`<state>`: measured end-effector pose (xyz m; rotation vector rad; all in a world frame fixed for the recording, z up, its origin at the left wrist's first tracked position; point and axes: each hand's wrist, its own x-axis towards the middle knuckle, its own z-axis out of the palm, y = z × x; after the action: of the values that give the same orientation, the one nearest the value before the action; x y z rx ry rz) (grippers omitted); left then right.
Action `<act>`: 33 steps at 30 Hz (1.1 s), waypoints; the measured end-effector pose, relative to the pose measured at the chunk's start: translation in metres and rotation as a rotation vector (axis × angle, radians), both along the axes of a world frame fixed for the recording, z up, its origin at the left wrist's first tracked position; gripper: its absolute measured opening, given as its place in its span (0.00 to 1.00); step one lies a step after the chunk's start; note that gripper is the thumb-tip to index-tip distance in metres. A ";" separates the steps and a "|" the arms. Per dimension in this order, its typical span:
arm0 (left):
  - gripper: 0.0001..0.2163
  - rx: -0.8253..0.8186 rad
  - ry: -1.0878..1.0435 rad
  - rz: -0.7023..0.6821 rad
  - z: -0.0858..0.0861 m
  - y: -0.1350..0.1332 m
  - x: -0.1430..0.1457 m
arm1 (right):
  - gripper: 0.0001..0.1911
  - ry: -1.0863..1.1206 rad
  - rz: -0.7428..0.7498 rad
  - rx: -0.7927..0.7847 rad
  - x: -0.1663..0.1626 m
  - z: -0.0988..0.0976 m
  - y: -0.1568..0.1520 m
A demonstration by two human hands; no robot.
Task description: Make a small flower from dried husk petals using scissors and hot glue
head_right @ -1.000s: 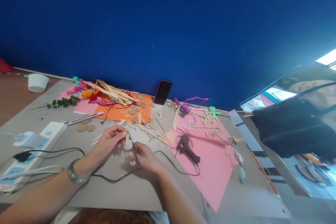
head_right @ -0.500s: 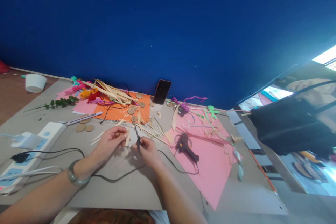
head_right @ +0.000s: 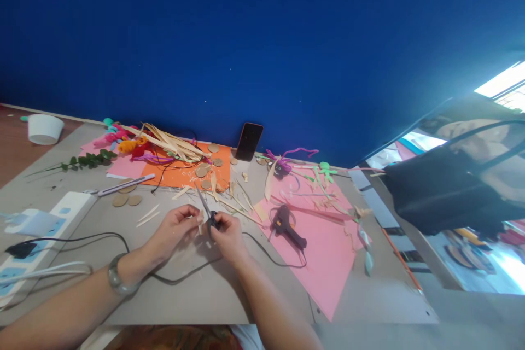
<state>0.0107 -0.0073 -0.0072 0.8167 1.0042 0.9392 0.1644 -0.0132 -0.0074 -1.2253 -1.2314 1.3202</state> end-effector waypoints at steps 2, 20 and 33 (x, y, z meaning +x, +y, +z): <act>0.13 0.005 -0.012 -0.005 0.001 0.001 -0.001 | 0.10 0.018 -0.052 -0.017 0.000 0.001 0.000; 0.10 0.088 0.037 0.057 0.008 0.004 -0.002 | 0.16 0.022 0.081 -0.071 0.000 0.005 -0.001; 0.12 0.073 0.100 0.074 0.006 0.004 -0.002 | 0.18 0.050 0.027 -0.094 -0.002 0.002 0.001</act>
<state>0.0092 -0.0034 -0.0010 0.8997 1.0985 1.0113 0.1620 -0.0125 -0.0057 -1.2369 -1.1656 1.4341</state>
